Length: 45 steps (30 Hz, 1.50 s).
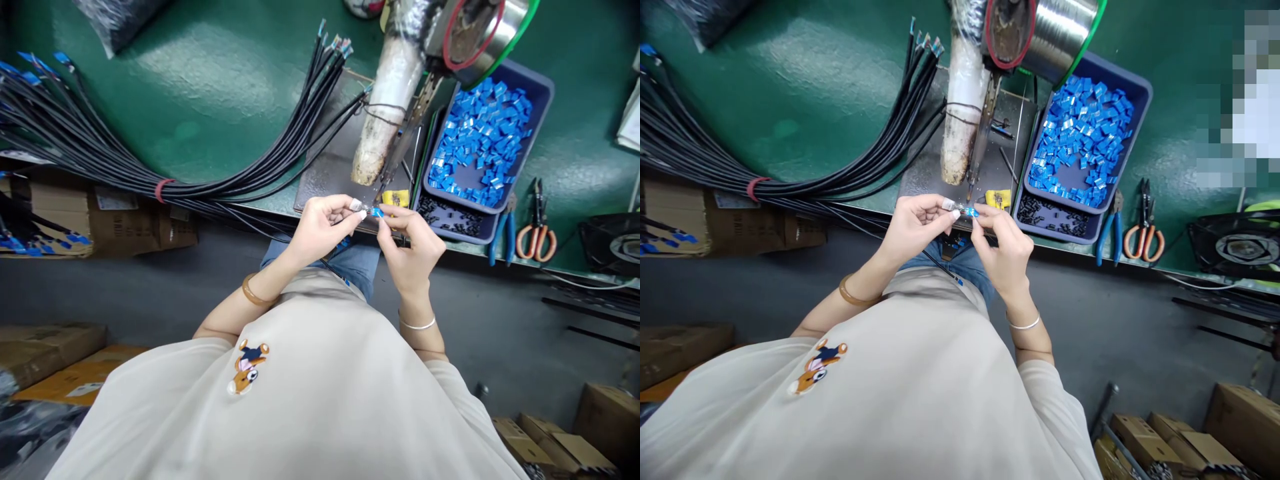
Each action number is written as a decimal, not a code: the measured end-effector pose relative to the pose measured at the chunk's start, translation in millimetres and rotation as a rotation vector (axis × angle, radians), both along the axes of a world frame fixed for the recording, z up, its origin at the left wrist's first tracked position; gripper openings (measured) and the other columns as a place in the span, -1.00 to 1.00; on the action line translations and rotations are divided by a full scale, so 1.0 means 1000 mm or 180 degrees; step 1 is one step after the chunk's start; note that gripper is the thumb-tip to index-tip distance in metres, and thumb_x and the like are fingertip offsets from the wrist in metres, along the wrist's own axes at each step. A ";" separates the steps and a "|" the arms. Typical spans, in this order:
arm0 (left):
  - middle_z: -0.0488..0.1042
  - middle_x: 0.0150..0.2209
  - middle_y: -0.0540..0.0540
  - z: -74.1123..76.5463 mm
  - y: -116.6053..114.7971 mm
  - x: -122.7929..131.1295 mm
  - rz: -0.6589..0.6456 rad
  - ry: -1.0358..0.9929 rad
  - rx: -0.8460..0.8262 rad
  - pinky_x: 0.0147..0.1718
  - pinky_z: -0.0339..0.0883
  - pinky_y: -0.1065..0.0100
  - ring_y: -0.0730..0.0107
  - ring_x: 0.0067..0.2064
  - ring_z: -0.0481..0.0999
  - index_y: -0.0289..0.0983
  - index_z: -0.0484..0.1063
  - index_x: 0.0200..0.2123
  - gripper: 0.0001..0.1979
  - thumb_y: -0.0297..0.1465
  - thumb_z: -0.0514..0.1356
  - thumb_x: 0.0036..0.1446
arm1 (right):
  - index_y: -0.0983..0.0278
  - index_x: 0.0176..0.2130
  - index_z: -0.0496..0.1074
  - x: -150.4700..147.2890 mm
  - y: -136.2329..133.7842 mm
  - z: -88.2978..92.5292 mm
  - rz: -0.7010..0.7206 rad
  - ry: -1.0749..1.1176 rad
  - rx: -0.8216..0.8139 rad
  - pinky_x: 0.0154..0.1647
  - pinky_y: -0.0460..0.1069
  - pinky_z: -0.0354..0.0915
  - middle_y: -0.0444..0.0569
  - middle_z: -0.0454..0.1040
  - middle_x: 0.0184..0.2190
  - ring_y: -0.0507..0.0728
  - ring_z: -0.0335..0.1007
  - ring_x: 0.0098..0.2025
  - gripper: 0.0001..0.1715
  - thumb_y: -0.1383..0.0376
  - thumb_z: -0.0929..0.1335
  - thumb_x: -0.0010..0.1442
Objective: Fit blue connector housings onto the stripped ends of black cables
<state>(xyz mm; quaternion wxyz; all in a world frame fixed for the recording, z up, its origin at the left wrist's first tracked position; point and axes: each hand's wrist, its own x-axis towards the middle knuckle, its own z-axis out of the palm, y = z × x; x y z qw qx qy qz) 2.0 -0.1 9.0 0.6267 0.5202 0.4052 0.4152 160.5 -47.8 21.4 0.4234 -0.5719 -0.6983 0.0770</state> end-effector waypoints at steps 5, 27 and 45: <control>0.37 -0.62 0.02 0.006 -0.005 -0.007 -0.0367 -0.0091 -0.0189 -0.60 0.21 0.56 0.65 -0.60 0.32 -0.36 0.46 -0.48 -0.81 -0.35 0.30 0.07 | 0.23 -0.28 0.42 0.001 -0.011 0.005 -0.0241 0.0896 -0.0414 -0.42 -0.12 0.46 -0.11 0.58 -0.24 -0.04 0.52 -0.44 -0.94 0.31 0.34 0.26; 0.35 -0.60 0.05 0.001 -0.009 -0.006 -0.0454 -0.0105 -0.0134 -0.57 0.21 0.55 0.64 -0.59 0.33 -0.33 0.38 -0.44 -0.86 -0.39 0.26 0.09 | 0.21 -0.17 0.55 0.003 -0.019 0.004 -0.0182 0.0038 -0.0424 -0.57 -0.13 0.22 -0.18 0.50 -0.55 -0.07 0.31 -0.62 -0.80 0.26 0.33 0.27; 0.32 -0.57 0.06 -0.002 -0.017 -0.001 -0.0433 -0.0128 0.0093 -0.54 0.19 0.52 0.61 -0.55 0.30 -0.34 0.42 -0.36 -0.83 -0.34 0.26 0.11 | 0.27 -0.36 0.40 -0.011 -0.008 -0.005 0.0145 0.1847 -0.1382 -0.66 -0.19 0.02 -0.30 0.22 -0.64 -0.14 0.07 -0.66 -0.81 0.20 0.39 0.21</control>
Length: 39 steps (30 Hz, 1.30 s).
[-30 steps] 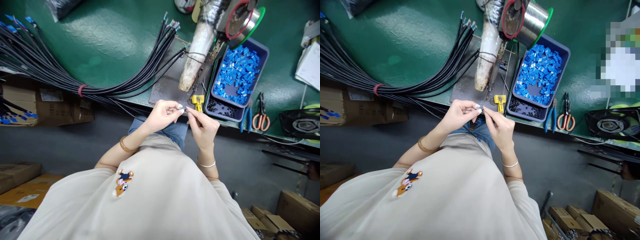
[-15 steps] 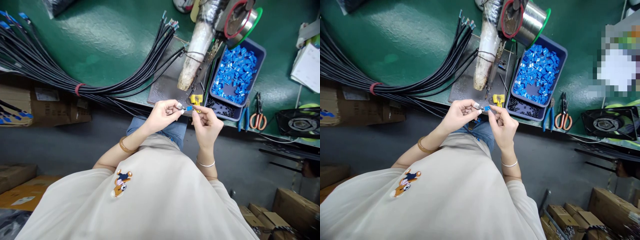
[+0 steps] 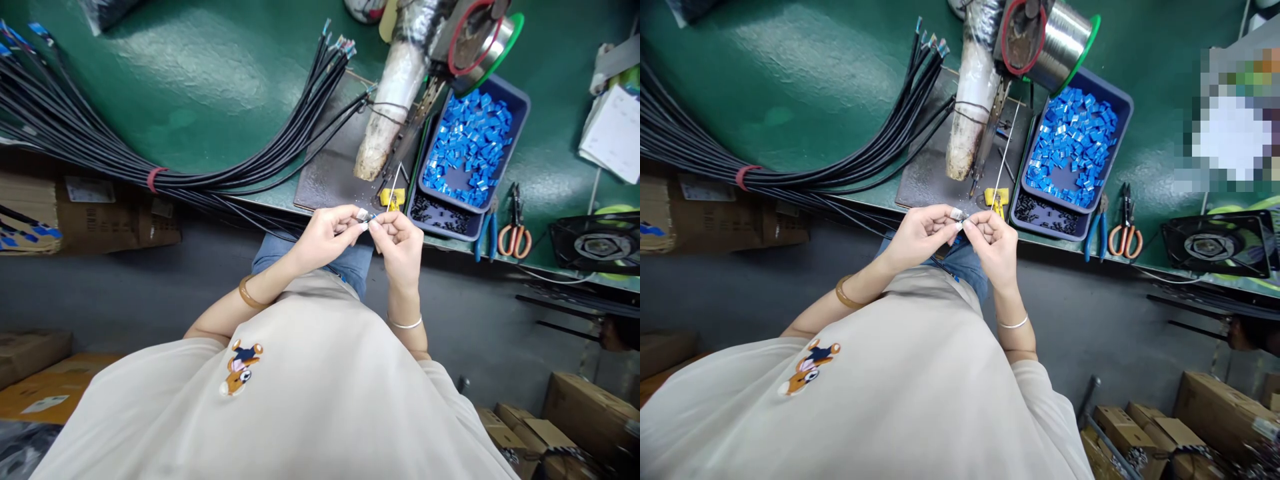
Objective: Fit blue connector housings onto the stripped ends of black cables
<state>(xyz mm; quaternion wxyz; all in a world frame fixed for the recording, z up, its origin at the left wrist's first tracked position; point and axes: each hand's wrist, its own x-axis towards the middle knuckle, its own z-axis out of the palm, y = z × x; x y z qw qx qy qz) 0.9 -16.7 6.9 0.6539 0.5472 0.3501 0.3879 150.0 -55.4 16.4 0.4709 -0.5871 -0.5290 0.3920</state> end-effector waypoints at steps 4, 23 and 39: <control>0.28 -0.54 0.08 -0.003 0.003 0.002 0.0048 -0.0369 -0.0206 -0.59 0.08 0.55 0.68 -0.55 0.19 -0.35 0.42 -0.38 -0.76 -0.26 0.29 0.10 | 0.21 -0.16 0.41 0.004 0.000 -0.002 -0.0534 0.0111 0.0687 -0.63 -0.21 0.12 -0.30 0.32 -0.60 -0.13 0.20 -0.64 -0.87 0.25 0.34 0.27; 0.22 -0.60 0.11 -0.006 0.021 0.012 0.0337 -0.0204 0.0045 -0.60 0.04 0.56 0.68 -0.58 0.14 -0.34 0.42 -0.36 -0.77 -0.27 0.26 0.15 | 0.24 -0.33 0.34 0.004 0.011 -0.013 -0.0432 -0.1592 0.1649 -0.17 0.00 0.56 -0.01 0.58 -0.05 0.10 0.62 -0.16 -0.93 0.38 0.33 0.23; 0.25 -0.57 0.07 -0.009 0.020 0.007 0.0246 0.0044 0.0049 -0.59 0.14 0.54 0.65 -0.56 0.25 -0.33 0.46 -0.35 -0.79 -0.27 0.26 0.15 | 0.23 -0.34 0.35 0.009 0.010 -0.009 -0.0327 -0.1753 0.1844 -0.19 -0.04 0.55 -0.01 0.60 -0.08 0.08 0.62 -0.21 -0.88 0.44 0.36 0.18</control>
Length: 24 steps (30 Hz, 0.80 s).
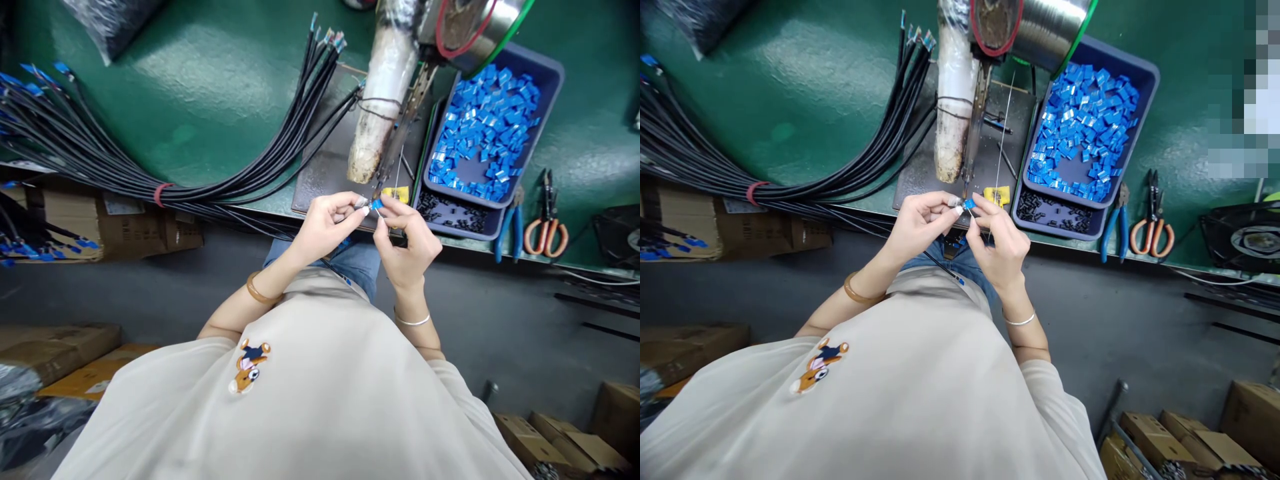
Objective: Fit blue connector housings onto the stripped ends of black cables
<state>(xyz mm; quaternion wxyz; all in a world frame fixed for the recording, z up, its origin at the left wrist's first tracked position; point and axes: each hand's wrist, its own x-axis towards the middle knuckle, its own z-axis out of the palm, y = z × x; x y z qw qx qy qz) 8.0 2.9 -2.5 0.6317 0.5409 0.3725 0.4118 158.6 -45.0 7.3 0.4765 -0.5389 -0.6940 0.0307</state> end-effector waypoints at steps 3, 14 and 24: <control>0.26 -0.57 0.07 0.001 0.002 -0.001 -0.0074 -0.0051 -0.0078 -0.61 0.11 0.55 0.66 -0.58 0.23 -0.33 0.47 -0.35 -0.77 -0.26 0.27 0.14 | 0.23 -0.33 0.38 0.001 0.001 0.000 0.0042 0.0020 -0.0019 -0.16 -0.04 0.55 -0.01 0.60 -0.08 0.07 0.62 -0.19 -0.88 0.45 0.37 0.17; 0.34 -0.55 0.06 0.016 0.007 0.000 -0.0117 -0.0306 -0.0104 -0.63 0.10 0.57 0.70 -0.59 0.24 -0.35 0.44 -0.41 -0.76 -0.26 0.31 0.10 | 0.21 -0.30 0.45 0.001 0.004 0.002 0.0002 -0.0066 -0.0006 -0.14 -0.02 0.57 -0.05 0.60 -0.07 0.09 0.61 -0.14 -0.91 0.41 0.37 0.19; 0.29 -0.68 0.10 0.017 0.010 -0.008 -0.0571 -0.0123 -0.0560 -0.65 0.01 0.55 0.70 -0.66 0.17 -0.34 0.42 -0.41 -0.72 -0.22 0.30 0.11 | 0.21 -0.35 0.36 0.000 -0.001 0.001 -0.0111 -0.0312 0.0004 -0.19 -0.05 0.53 -0.02 0.62 -0.12 0.06 0.62 -0.23 -0.90 0.38 0.35 0.22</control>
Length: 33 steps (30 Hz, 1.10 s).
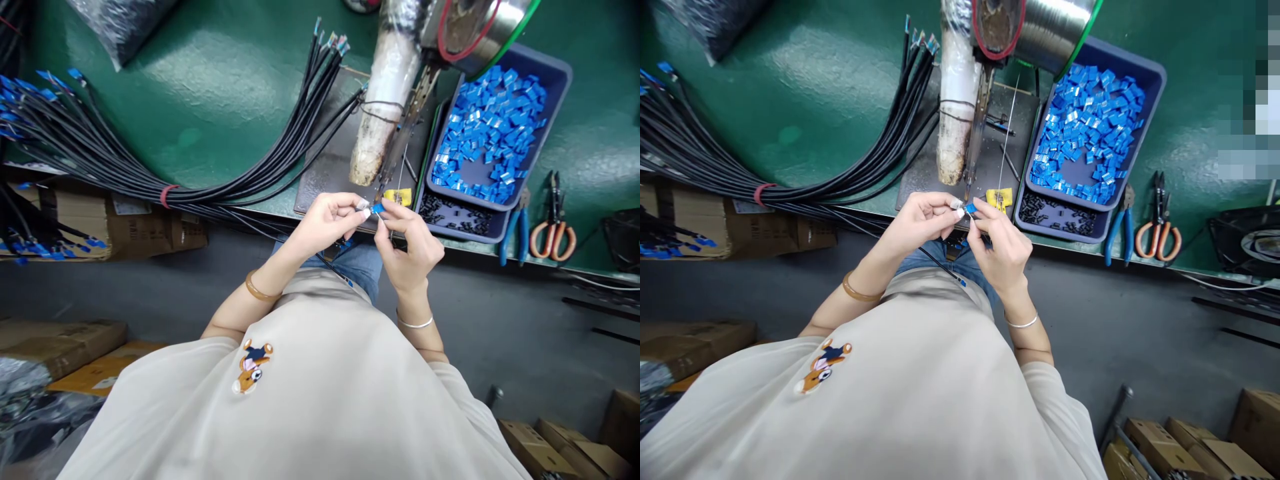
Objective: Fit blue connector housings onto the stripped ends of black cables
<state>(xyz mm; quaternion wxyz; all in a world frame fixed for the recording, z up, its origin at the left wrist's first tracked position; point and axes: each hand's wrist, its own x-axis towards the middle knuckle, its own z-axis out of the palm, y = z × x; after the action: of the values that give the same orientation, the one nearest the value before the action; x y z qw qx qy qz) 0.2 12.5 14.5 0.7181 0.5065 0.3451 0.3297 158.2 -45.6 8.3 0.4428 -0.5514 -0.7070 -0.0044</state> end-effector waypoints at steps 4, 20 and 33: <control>0.29 -0.69 0.09 0.002 -0.002 0.000 -0.0029 -0.0016 -0.0024 -0.65 0.02 0.53 0.69 -0.66 0.17 -0.35 0.43 -0.40 -0.70 -0.20 0.28 0.13 | 0.21 -0.33 0.38 0.001 0.001 0.000 -0.0016 0.0102 0.0060 -0.15 -0.04 0.51 -0.06 0.62 -0.15 0.07 0.61 -0.18 -0.91 0.40 0.36 0.21; 0.26 -0.57 0.07 -0.009 -0.003 0.010 0.0403 -0.0035 0.0362 -0.65 0.02 0.52 0.68 -0.60 0.19 -0.32 0.37 -0.43 -0.73 -0.22 0.24 0.16 | 0.19 -0.32 0.43 0.001 0.008 0.000 -0.0068 0.0103 0.0026 -0.10 -0.01 0.50 -0.10 0.61 -0.20 0.07 0.58 -0.15 -0.94 0.36 0.38 0.20; 0.28 -0.57 0.07 -0.005 -0.003 0.007 0.0261 -0.0016 0.0303 -0.64 0.06 0.54 0.69 -0.60 0.20 -0.34 0.43 -0.41 -0.74 -0.24 0.25 0.16 | 0.19 -0.31 0.43 0.002 0.003 0.003 0.0113 -0.0002 -0.0014 -0.16 -0.09 0.51 -0.09 0.60 -0.12 0.02 0.59 -0.20 -0.91 0.40 0.39 0.18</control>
<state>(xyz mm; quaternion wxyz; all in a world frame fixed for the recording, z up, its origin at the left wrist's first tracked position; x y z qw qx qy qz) 6.9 9.8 9.6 0.6800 0.5247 0.3476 0.3762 159.9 -42.3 11.5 0.4414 -0.5397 -0.7168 0.0049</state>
